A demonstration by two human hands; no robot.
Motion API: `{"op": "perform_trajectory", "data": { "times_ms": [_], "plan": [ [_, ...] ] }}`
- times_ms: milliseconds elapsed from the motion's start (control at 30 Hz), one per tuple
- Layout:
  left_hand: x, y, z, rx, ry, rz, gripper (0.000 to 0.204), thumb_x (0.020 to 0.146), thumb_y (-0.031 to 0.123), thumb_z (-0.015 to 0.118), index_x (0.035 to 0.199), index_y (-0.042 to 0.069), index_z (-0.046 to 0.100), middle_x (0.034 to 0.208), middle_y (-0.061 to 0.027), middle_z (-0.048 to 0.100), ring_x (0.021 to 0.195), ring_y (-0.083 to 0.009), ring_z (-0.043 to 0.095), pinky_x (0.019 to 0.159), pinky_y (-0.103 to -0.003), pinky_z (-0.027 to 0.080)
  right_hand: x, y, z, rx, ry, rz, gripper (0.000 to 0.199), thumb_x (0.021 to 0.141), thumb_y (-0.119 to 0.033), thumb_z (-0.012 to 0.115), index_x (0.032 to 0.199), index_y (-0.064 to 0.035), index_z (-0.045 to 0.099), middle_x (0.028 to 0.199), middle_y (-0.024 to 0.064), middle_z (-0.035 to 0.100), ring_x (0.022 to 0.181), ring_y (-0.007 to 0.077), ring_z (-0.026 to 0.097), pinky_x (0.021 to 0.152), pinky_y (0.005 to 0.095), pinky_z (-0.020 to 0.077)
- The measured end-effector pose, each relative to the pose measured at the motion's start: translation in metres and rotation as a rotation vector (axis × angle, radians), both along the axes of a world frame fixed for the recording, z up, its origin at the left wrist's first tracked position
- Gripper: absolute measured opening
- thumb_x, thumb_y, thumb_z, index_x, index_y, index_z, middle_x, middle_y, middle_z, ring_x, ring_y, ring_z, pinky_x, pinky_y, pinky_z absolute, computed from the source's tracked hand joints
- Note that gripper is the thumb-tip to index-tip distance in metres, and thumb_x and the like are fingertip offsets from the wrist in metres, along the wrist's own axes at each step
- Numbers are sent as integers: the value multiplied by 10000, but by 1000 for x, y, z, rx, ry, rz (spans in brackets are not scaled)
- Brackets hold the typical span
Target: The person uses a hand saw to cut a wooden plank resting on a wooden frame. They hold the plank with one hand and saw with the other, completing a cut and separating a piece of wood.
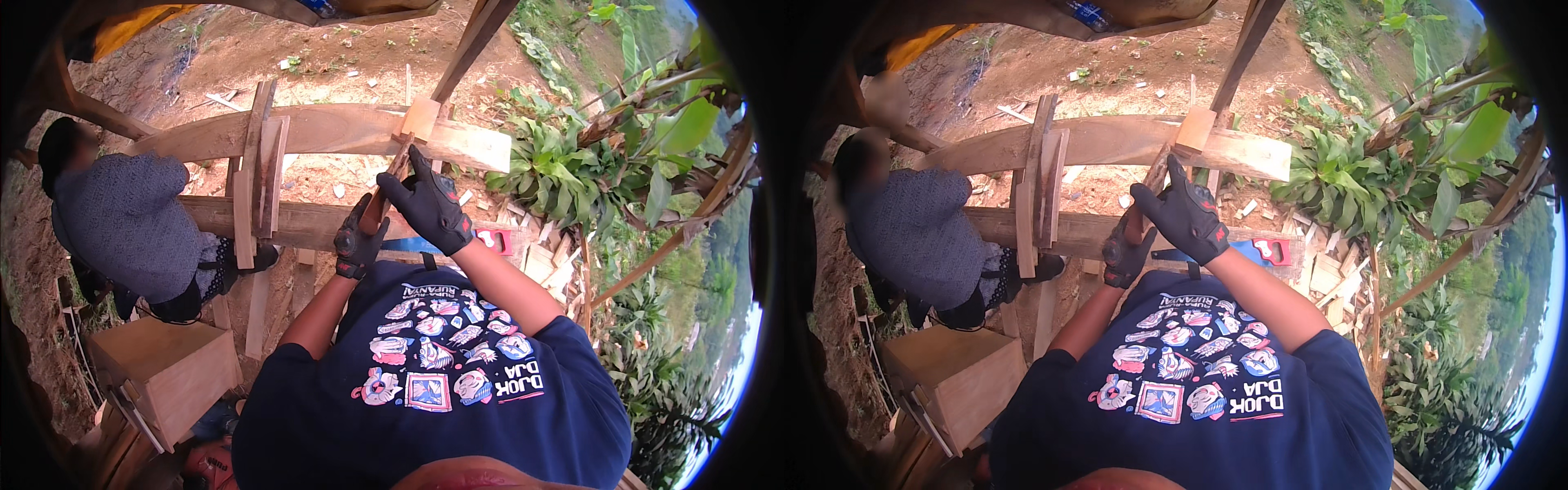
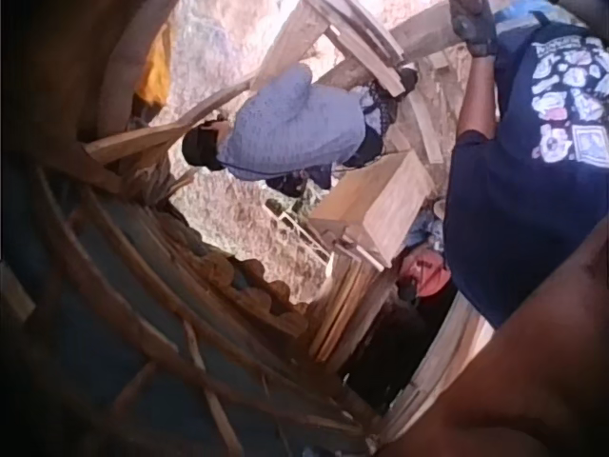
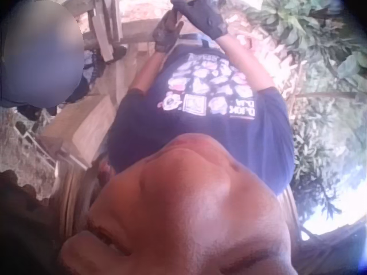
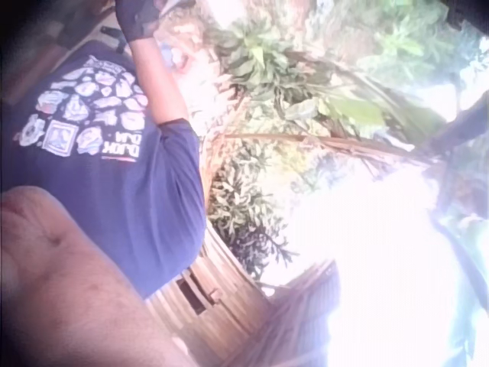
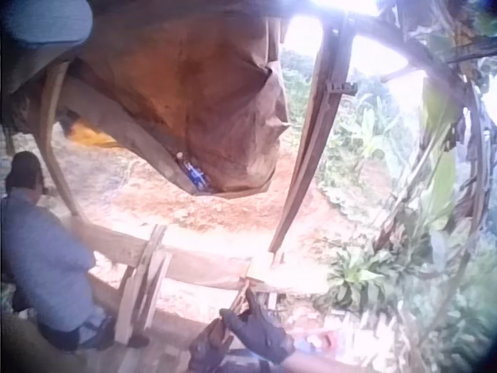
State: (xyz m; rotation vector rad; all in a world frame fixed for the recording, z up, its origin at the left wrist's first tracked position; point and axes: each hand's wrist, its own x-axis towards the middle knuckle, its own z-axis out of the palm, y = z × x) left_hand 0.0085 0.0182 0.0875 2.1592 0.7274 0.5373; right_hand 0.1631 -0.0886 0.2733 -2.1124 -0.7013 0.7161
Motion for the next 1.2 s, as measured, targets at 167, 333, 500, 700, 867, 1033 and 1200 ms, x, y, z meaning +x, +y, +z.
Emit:
{"op": "perform_trajectory", "data": {
  "times_ms": [167, 333, 500, 700, 867, 1033, 1200],
  "plan": [
    [-17, 2, 4, 26, 52, -37, 742, 895, 325, 865, 1532, 65, 587, 1400, -215, 704, 1255, -393, 700, 1055, -484, 565, -6, 0, -1, 97, -9, 110, 1019, 1000, -536, 712, 1641, 151, 321, 867, 186, 782, 767, 280, 757, 723, 412, 561],
    [-34, 15, -25, 60, -52, -102, 752, 899, 314, 839, 1552, 71, 558, 1368, -238, 703, 1226, -431, 693, 1038, -509, 566, -10, -5, -13, 163, 88, 262, 979, 957, -440, 688, 1635, 162, 320, 844, 202, 753, 820, 327, 754, 793, 437, 576],
    [-50, 42, -2, -144, -24, -79, 646, 900, 344, 822, 1448, 52, 643, 1341, -202, 738, 1259, -398, 697, 1055, -498, 558, -8, -15, -8, 133, 96, 299, 615, 919, -195, 670, 1512, -42, 618, 893, 180, 757, 789, 269, 776, 769, 405, 593],
    [-64, 70, -21, -320, 6, -15, 671, 852, 369, 901, 1389, 22, 696, 1313, -164, 774, 1213, -309, 738, 1032, -440, 567, 12, -50, -60, 227, 544, 77, 546, 977, -117, 657, 1506, 8, 604, 986, 142, 782, 829, 185, 803, 826, 340, 622],
    [-59, 74, -1, -476, -13, -18, 696, 829, 307, 943, 1387, -30, 699, 1269, -116, 778, 1156, -207, 724, 1023, -381, 572, 27, -98, -95, 356, 877, -257, 527, 1016, -78, 658, 1516, 61, 565, 1065, 146, 746, 919, 257, 810, 787, 334, 639],
    [-55, 82, -5, -458, -12, 4, 708, 832, 342, 937, 1384, -38, 711, 1264, -115, 780, 1135, -196, 722, 1018, -375, 569, 83, -203, -182, 284, 1044, -471, 429, 1032, -106, 665, 1431, 44, 614, 1240, 163, 725, 1066, 348, 786, 763, 397, 642],
    [-54, 90, -28, -429, 16, 63, 732, 814, 388, 936, 1388, -11, 717, 1275, -137, 782, 1154, -225, 727, 1021, -385, 561, 142, -318, -301, -330, 211, -173, 245, 944, -320, 753, 1000, -86, 799, 936, 124, 770, 862, 281, 778, 711, 422, 617]
  ]
}}
